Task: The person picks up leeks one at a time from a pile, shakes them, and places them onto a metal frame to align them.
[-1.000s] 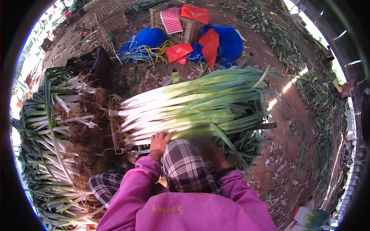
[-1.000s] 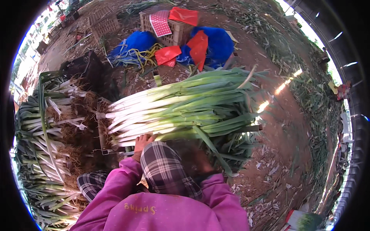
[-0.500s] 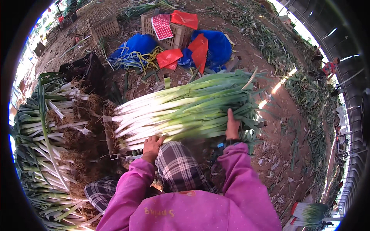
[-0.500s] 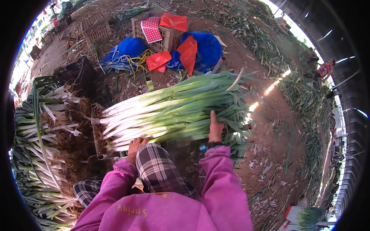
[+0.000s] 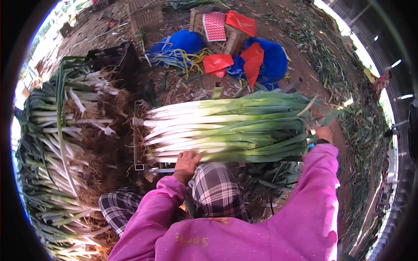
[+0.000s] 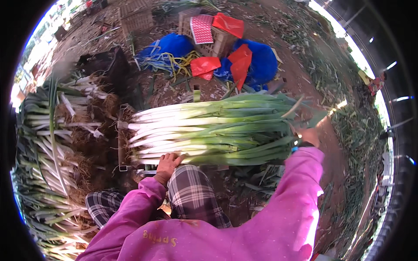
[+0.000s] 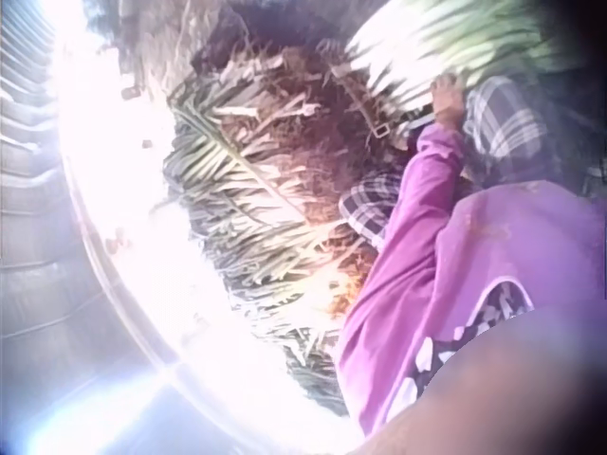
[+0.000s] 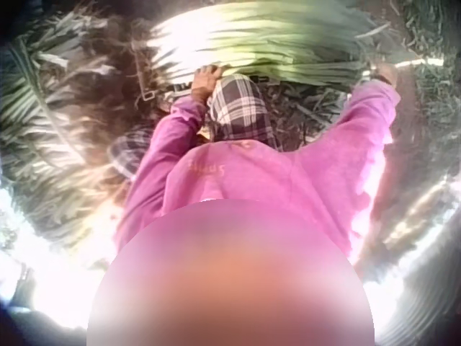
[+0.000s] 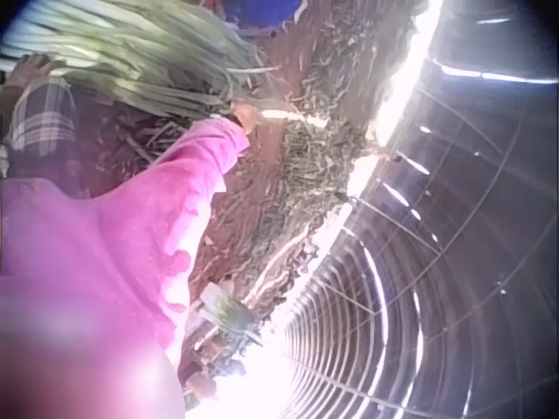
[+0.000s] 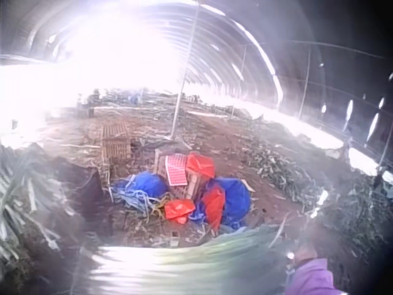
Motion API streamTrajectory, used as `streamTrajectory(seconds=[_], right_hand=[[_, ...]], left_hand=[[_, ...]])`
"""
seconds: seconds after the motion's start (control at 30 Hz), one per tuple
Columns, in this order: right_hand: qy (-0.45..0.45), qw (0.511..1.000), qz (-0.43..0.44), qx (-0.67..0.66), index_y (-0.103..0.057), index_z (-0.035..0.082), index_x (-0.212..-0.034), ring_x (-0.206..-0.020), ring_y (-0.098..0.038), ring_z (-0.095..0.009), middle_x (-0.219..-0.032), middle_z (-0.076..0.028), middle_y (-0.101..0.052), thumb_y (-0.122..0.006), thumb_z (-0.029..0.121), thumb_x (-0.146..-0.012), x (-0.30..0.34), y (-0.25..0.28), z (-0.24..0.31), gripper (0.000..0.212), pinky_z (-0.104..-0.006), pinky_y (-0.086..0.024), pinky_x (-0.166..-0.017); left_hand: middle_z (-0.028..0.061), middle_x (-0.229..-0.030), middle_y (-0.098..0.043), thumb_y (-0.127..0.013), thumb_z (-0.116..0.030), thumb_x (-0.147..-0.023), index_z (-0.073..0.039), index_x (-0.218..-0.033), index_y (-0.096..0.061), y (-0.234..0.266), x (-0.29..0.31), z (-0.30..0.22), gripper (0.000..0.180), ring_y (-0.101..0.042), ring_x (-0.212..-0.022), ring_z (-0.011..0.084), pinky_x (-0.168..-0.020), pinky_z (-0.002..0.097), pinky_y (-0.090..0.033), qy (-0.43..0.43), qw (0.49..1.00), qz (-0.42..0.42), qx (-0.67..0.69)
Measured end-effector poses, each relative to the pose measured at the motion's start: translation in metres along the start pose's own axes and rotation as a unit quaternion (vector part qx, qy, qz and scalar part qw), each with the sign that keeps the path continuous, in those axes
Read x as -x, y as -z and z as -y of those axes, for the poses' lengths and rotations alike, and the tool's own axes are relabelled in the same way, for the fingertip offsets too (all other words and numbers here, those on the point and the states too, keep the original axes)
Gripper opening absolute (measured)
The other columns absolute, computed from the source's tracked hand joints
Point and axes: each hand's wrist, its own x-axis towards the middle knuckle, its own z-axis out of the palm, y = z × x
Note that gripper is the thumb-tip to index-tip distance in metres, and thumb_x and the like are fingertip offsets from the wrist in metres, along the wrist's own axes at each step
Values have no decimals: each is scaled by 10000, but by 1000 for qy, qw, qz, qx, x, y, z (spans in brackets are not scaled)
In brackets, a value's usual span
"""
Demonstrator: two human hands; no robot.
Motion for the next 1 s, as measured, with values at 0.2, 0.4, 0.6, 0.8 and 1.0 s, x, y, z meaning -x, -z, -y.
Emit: streamTrajectory(seconds=[0.2,0.4,0.6,0.8,1.0], right_hand=[[-81,776,-2,-625,-660,50,-932,-640,-587,-124,-790,-48,-652,-466,394,-981,-48,45,-50,398,-270,-495,-561],[178,806,116,-553,-629,118,-1035,-799,-614,-186,-913,-41,-624,-627,338,-935,173,-42,82,241,-318,-530,-610],[131,699,594,-376,-595,9,-1140,-856,-642,-196,-1113,-127,-644,-559,309,-973,241,-49,119,346,-356,-538,-706],[579,752,-93,-300,-687,104,-952,-978,-595,-256,-1074,-63,-641,-685,99,-767,225,-31,144,185,-385,-480,-813],[612,746,-40,-261,-726,113,-891,-1009,-563,-318,-1025,-91,-631,-703,129,-717,240,-130,103,176,-454,-424,-894]], left_hand=[[138,-1223,-542,-538,-150,-844,-230,-1386,-455,-11,-4,-18,554,-500,-1126,332,-955,465,-375,-9,998,-55,30],[149,-1235,-533,-645,-160,-794,-122,-1324,-489,47,-15,-15,554,-545,-1074,347,-898,449,-444,54,966,-224,113],[115,-987,-577,-579,-153,-843,-151,-1177,-559,52,-27,19,334,-637,-827,330,-712,444,-513,158,983,-88,23],[95,-911,-582,-566,-227,-863,-190,-1086,-614,53,-8,14,231,-639,-774,310,-687,446,-516,79,985,-142,59],[78,-857,-638,-543,-190,-860,-144,-986,-654,16,16,51,174,-650,-803,297,-661,416,-537,194,979,-62,21]])
